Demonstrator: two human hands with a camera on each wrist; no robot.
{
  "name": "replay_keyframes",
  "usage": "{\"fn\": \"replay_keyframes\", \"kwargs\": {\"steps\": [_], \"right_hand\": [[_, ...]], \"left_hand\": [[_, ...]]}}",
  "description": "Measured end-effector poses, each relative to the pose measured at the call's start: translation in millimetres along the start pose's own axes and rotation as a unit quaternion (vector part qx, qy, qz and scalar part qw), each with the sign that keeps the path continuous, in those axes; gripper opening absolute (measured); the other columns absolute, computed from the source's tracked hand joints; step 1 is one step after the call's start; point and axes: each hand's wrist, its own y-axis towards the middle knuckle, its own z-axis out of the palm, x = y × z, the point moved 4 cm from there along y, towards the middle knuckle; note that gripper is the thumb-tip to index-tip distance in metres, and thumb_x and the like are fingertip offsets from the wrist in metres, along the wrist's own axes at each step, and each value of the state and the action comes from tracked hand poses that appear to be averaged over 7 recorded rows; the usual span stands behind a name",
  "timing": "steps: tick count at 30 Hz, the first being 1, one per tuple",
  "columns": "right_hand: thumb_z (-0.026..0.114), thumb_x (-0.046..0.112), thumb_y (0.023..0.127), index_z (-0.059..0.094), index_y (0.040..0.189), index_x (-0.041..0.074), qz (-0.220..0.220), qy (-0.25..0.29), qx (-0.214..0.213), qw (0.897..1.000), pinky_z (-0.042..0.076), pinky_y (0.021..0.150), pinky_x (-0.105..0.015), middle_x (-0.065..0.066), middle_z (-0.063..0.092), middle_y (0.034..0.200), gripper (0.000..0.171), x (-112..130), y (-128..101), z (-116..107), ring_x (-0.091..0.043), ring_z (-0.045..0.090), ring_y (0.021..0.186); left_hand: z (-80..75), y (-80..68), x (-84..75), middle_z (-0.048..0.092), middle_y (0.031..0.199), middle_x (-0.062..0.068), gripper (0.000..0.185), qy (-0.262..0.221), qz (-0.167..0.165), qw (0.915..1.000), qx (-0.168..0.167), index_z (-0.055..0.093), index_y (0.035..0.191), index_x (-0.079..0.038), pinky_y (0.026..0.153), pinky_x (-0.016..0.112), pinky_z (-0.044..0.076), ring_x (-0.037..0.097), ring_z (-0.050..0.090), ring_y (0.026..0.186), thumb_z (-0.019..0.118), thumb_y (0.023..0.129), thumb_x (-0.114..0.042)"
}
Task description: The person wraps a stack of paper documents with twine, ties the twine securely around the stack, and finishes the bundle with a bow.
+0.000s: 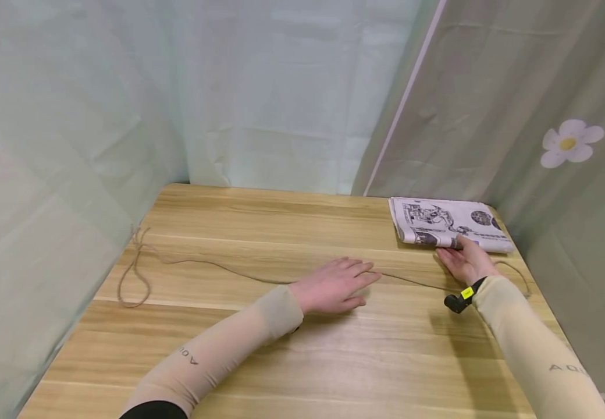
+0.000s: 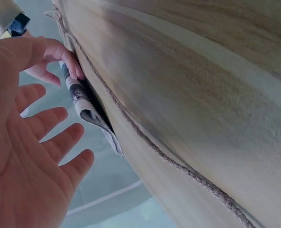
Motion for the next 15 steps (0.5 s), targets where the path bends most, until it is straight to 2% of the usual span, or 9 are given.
{"fn": "replay_keyframes", "kwargs": {"steps": [3, 6, 9, 12, 13, 15], "right_hand": [[0.058, 0.024, 0.104, 0.046, 0.128, 0.024, -0.035, -0.015, -0.034, 0.999, 0.053, 0.100, -0.037, -0.015, 0.062, 0.085, 0.026, 3.4, 4.8, 1.3, -0.027, 0.070, 0.083], [0.059, 0.019, 0.104, 0.046, 0.133, 0.021, -0.072, -0.038, -0.079, 0.994, 0.057, 0.092, -0.039, -0.014, 0.063, 0.076, 0.032, 5.8, 7.6, 0.3, -0.026, 0.071, 0.074], [0.053, 0.014, 0.105, 0.035, 0.150, 0.022, -0.098, -0.040, -0.100, 0.989, 0.053, 0.095, -0.039, -0.013, 0.064, 0.079, 0.049, 5.9, 8.2, -0.4, -0.022, 0.071, 0.090], [0.045, 0.008, 0.105, 0.019, 0.161, 0.025, -0.125, -0.035, -0.106, 0.986, 0.048, 0.100, -0.039, -0.011, 0.063, 0.102, 0.064, 3.9, 6.4, 0.4, -0.017, 0.062, 0.115], [0.043, 0.005, 0.104, 0.017, 0.162, 0.025, -0.135, -0.037, -0.109, 0.984, 0.048, 0.100, -0.038, -0.010, 0.061, 0.109, 0.067, 3.3, 5.7, 0.5, -0.016, 0.059, 0.120], [0.040, 0.000, 0.102, 0.017, 0.162, 0.024, -0.154, -0.039, -0.118, 0.980, 0.051, 0.096, -0.038, -0.008, 0.058, 0.116, 0.069, 2.1, 3.8, 0.1, -0.016, 0.060, 0.118]], "left_hand": [[-0.2, 0.3, -0.8, 0.026, 0.167, 0.008, 0.065, 0.000, -0.002, 1.0000, 0.000, 0.027, 0.163, -0.021, 0.125, 0.041, 0.016, 0.027, 0.027, 0.152, 0.047, 0.108, -0.046], [0.1, 0.5, -1.6, 0.024, 0.168, 0.008, 0.065, -0.004, -0.004, 1.0000, 0.002, 0.026, 0.164, -0.020, 0.125, 0.041, 0.016, 0.027, 0.026, 0.152, 0.048, 0.108, -0.045], [-0.6, 0.6, -1.4, 0.024, 0.168, 0.009, 0.065, -0.011, -0.005, 0.9999, 0.002, 0.027, 0.163, -0.020, 0.125, 0.041, 0.016, 0.028, 0.026, 0.152, 0.049, 0.108, -0.044], [-3.1, 0.1, 0.6, 0.026, 0.167, 0.010, 0.064, -0.010, -0.006, 0.9999, -0.003, 0.028, 0.163, -0.018, 0.124, 0.041, 0.017, 0.028, 0.028, 0.152, 0.049, 0.108, -0.043], [-4.0, -0.2, 1.5, 0.026, 0.167, 0.010, 0.064, -0.007, -0.006, 1.0000, -0.004, 0.028, 0.163, -0.018, 0.124, 0.041, 0.018, 0.027, 0.028, 0.151, 0.049, 0.108, -0.043], [-5.4, -0.9, 3.8, 0.027, 0.167, 0.010, 0.064, -0.004, -0.008, 0.9999, -0.006, 0.028, 0.163, -0.018, 0.124, 0.041, 0.018, 0.027, 0.029, 0.151, 0.049, 0.108, -0.043]]}}
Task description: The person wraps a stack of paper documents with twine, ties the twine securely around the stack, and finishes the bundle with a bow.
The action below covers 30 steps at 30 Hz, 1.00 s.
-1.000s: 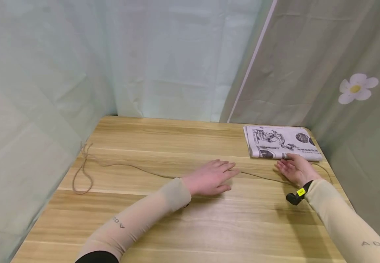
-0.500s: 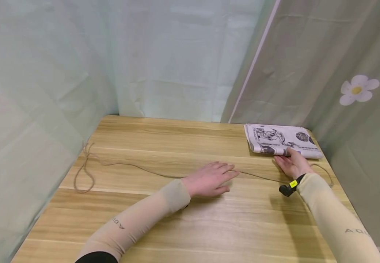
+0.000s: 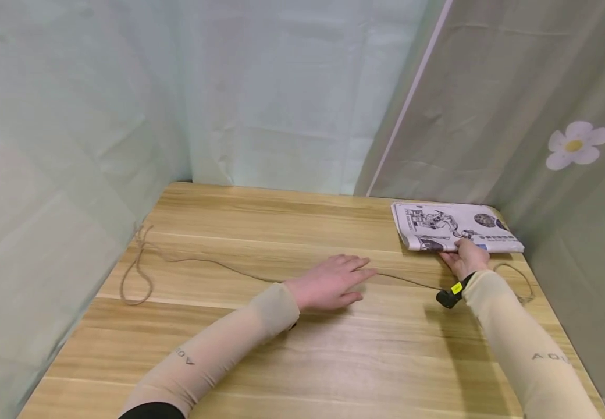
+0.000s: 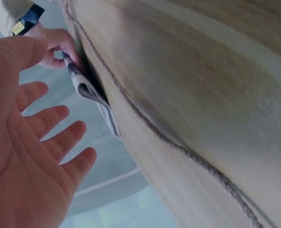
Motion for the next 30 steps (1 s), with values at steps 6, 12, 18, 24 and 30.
{"fn": "replay_keyframes", "kwargs": {"steps": [6, 12, 18, 24, 30], "right_hand": [[0.037, -0.008, 0.097, 0.028, 0.157, 0.016, -0.034, -0.017, -0.022, 0.999, 0.062, 0.068, -0.034, -0.005, 0.063, 0.105, 0.065, 0.6, -5.9, -5.1, -0.012, 0.065, 0.104], [0.036, -0.010, 0.098, 0.025, 0.157, 0.015, -0.036, -0.024, 0.003, 0.999, 0.058, 0.063, -0.032, -0.004, 0.055, 0.119, 0.065, 1.5, -13.4, -9.4, -0.011, 0.056, 0.118], [0.039, -0.010, 0.098, 0.038, 0.131, 0.008, -0.030, -0.041, 0.041, 0.998, 0.057, 0.057, -0.034, -0.006, 0.060, 0.088, 0.038, -3.3, -27.1, -11.3, -0.013, 0.066, 0.076], [0.037, -0.009, 0.101, 0.040, 0.118, 0.006, -0.024, -0.076, 0.152, 0.985, 0.058, 0.067, -0.030, -0.004, 0.066, 0.083, 0.023, -17.4, -49.7, -2.6, -0.012, 0.069, 0.078], [0.041, -0.006, 0.103, 0.042, 0.116, 0.005, -0.056, -0.154, 0.211, 0.964, 0.055, 0.066, -0.025, -0.001, 0.067, 0.086, 0.017, -38.0, -68.9, 6.4, -0.011, 0.067, 0.076]], "left_hand": [[-2.0, -2.5, 6.9, 0.027, 0.167, 0.009, 0.063, -0.014, -0.004, 0.9999, -0.004, 0.029, 0.163, -0.020, 0.124, 0.041, 0.018, 0.027, 0.029, 0.151, 0.048, 0.108, -0.044], [-3.6, -6.7, 16.1, 0.029, 0.166, 0.010, 0.061, -0.040, -0.014, 0.9990, -0.017, 0.033, 0.161, -0.019, 0.124, 0.041, 0.020, 0.028, 0.030, 0.151, 0.051, 0.107, -0.041], [-10.7, -15.0, 33.0, 0.033, 0.164, 0.011, 0.061, -0.094, -0.061, 0.9931, -0.035, 0.035, 0.160, -0.015, 0.122, 0.044, 0.026, 0.028, 0.033, 0.149, 0.051, 0.108, -0.041], [-17.4, -26.0, 57.2, 0.038, 0.162, 0.008, 0.059, -0.189, -0.141, 0.9688, -0.076, 0.037, 0.159, -0.015, 0.121, 0.041, 0.028, 0.026, 0.035, 0.148, 0.047, 0.108, -0.044], [-21.0, -35.8, 72.4, 0.042, 0.160, 0.005, 0.060, -0.308, -0.204, 0.9237, -0.101, 0.035, 0.160, -0.015, 0.118, 0.042, 0.033, 0.025, 0.042, 0.144, 0.042, 0.109, -0.047]]}}
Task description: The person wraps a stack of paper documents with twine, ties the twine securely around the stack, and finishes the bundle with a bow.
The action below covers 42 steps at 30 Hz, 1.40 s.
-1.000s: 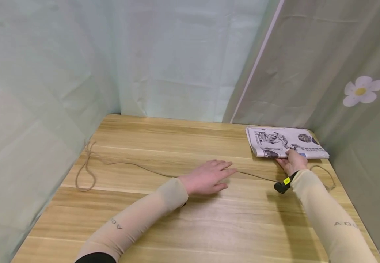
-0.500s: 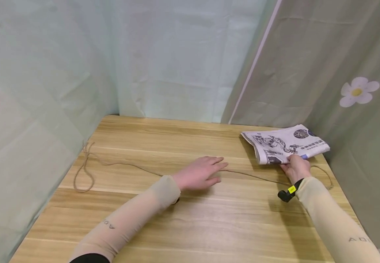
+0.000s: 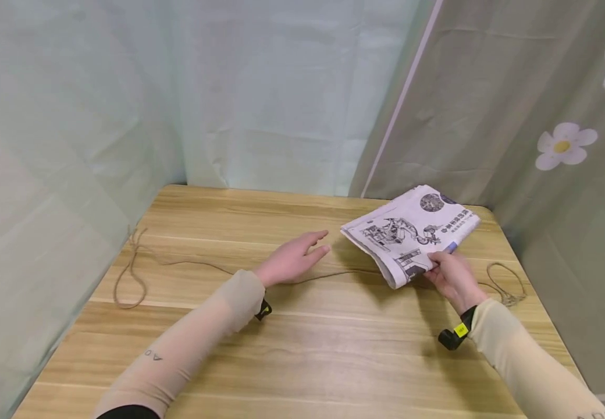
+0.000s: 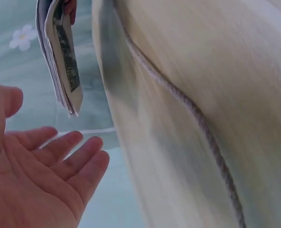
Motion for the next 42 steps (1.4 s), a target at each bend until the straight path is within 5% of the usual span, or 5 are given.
{"fn": "replay_keyframes", "kwargs": {"steps": [7, 14, 21, 34, 42], "right_hand": [[0.043, -0.002, 0.104, 0.041, 0.129, -0.002, -0.030, -0.116, 0.101, 0.988, 0.054, 0.066, -0.023, 0.001, 0.073, 0.092, 0.025, -18.9, -7.4, 28.2, -0.010, 0.069, 0.080], [0.046, -0.003, 0.102, 0.031, 0.145, -0.014, -0.032, -0.174, 0.177, 0.968, 0.057, 0.075, -0.028, -0.001, 0.074, 0.100, 0.047, -38.0, -7.5, 50.6, -0.015, 0.071, 0.087], [0.053, 0.000, 0.101, 0.030, 0.146, -0.015, -0.029, -0.230, 0.221, 0.948, 0.059, 0.076, -0.031, -0.010, 0.073, 0.110, 0.053, -53.7, -8.5, 63.1, -0.019, 0.072, 0.087], [0.053, 0.010, 0.100, 0.032, 0.152, -0.008, -0.017, -0.275, 0.243, 0.930, 0.059, 0.080, -0.040, -0.020, 0.070, 0.116, 0.059, -68.4, -6.4, 76.0, -0.024, 0.071, 0.092], [0.058, 0.007, 0.101, 0.030, 0.154, -0.005, -0.040, -0.326, 0.286, 0.900, 0.059, 0.082, -0.046, -0.024, 0.069, 0.117, 0.061, -80.8, -12.7, 85.5, -0.031, 0.071, 0.091]], "left_hand": [[-3.3, 0.3, 7.4, 0.050, 0.151, 0.016, 0.067, -0.144, -0.058, 0.9879, -0.007, 0.026, 0.161, -0.004, 0.118, 0.046, 0.034, 0.030, 0.049, 0.138, 0.044, 0.109, -0.042], [-4.4, -3.0, 19.2, 0.043, 0.156, 0.020, 0.073, -0.190, -0.120, 0.9743, 0.007, 0.024, 0.161, 0.000, 0.120, 0.046, 0.029, 0.032, 0.042, 0.143, 0.051, 0.107, -0.042], [1.5, -15.0, 31.3, 0.072, 0.105, 0.013, 0.039, -0.262, -0.133, 0.9549, 0.044, 0.058, 0.132, -0.001, 0.086, 0.044, 0.058, 0.027, 0.071, 0.089, 0.062, 0.104, -0.027], [4.8, -47.4, 45.4, 0.072, 0.098, 0.012, 0.043, -0.244, -0.170, 0.9536, 0.047, 0.045, 0.137, 0.005, 0.074, 0.039, 0.059, 0.022, 0.069, 0.077, 0.061, 0.102, -0.015], [5.6, -69.9, 54.0, 0.071, 0.092, 0.014, 0.033, -0.247, -0.172, 0.9518, 0.058, 0.047, 0.132, 0.005, 0.070, 0.041, 0.060, 0.025, 0.070, 0.073, 0.057, 0.103, -0.008]]}}
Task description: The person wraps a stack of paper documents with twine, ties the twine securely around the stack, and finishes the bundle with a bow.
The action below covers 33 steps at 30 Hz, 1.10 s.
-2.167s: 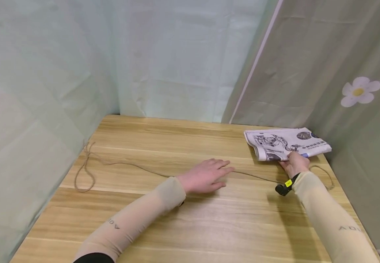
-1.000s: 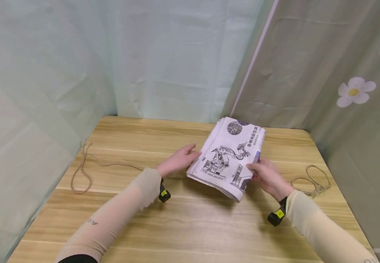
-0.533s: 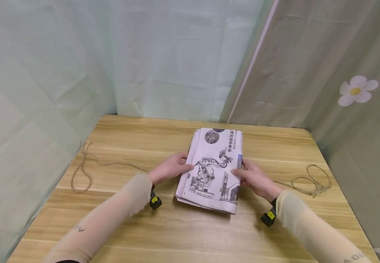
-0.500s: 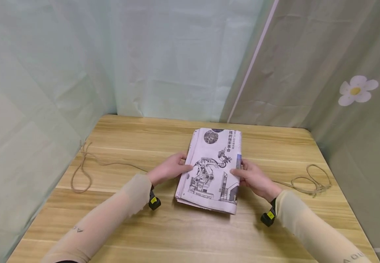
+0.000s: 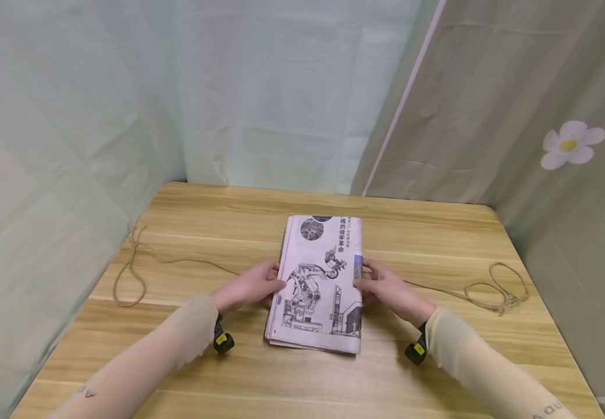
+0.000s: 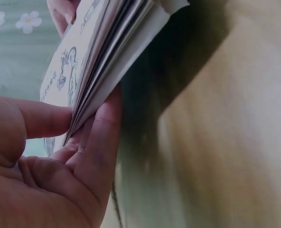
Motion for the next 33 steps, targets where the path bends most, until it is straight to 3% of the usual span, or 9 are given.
{"fn": "replay_keyframes", "kwargs": {"steps": [8, 12, 21, 28, 33], "right_hand": [[0.061, 0.007, 0.101, 0.012, 0.163, 0.005, 0.003, -0.019, -0.013, 1.000, 0.060, 0.077, -0.044, -0.023, 0.069, 0.114, 0.079, -1.3, -0.4, 7.0, -0.029, 0.071, 0.085], [0.061, 0.007, 0.101, 0.009, 0.164, 0.008, 0.012, -0.028, -0.028, 0.999, 0.060, 0.076, -0.043, -0.023, 0.068, 0.115, 0.081, -3.0, -0.3, 7.4, -0.029, 0.070, 0.083], [0.059, 0.006, 0.102, 0.007, 0.165, 0.010, 0.008, -0.057, -0.050, 0.997, 0.061, 0.073, -0.041, -0.022, 0.069, 0.111, 0.081, -9.6, 4.7, 6.1, -0.028, 0.070, 0.081], [0.054, 0.005, 0.104, 0.007, 0.165, 0.012, -0.009, -0.057, -0.067, 0.996, 0.059, 0.076, -0.038, -0.028, 0.065, 0.120, 0.077, -1.0, 1.1, 1.0, -0.027, 0.069, 0.089], [0.054, 0.006, 0.104, 0.007, 0.165, 0.008, -0.001, -0.060, -0.063, 0.996, 0.059, 0.078, -0.039, -0.030, 0.063, 0.124, 0.077, -2.4, 2.9, 0.4, -0.028, 0.070, 0.093]], "left_hand": [[4.1, -9.3, 6.7, 0.069, 0.094, 0.012, 0.030, -0.001, 0.001, 1.0000, 0.004, 0.047, 0.130, 0.003, 0.069, 0.040, 0.059, 0.025, 0.069, 0.074, 0.057, 0.103, -0.007], [4.8, -7.4, 9.4, 0.066, 0.090, 0.010, 0.032, 0.040, 0.015, 0.9990, -0.011, 0.048, 0.131, 0.002, 0.065, 0.037, 0.058, 0.023, 0.066, 0.072, 0.058, 0.103, -0.009], [4.1, -6.1, 9.0, 0.058, 0.084, 0.006, 0.034, 0.141, 0.022, 0.9884, -0.053, 0.055, 0.129, -0.003, 0.059, 0.033, 0.048, 0.019, 0.054, 0.068, 0.064, 0.101, -0.020], [3.9, -2.8, -2.1, 0.059, 0.085, 0.005, 0.050, 0.152, 0.039, 0.9857, -0.062, 0.048, 0.142, 0.004, 0.059, 0.033, 0.049, 0.018, 0.054, 0.067, 0.063, 0.102, -0.022], [6.8, 1.0, -1.0, 0.059, 0.081, 0.005, 0.040, 0.149, 0.040, 0.9865, -0.054, 0.053, 0.133, 0.004, 0.058, 0.031, 0.048, 0.017, 0.054, 0.064, 0.064, 0.101, -0.018]]}}
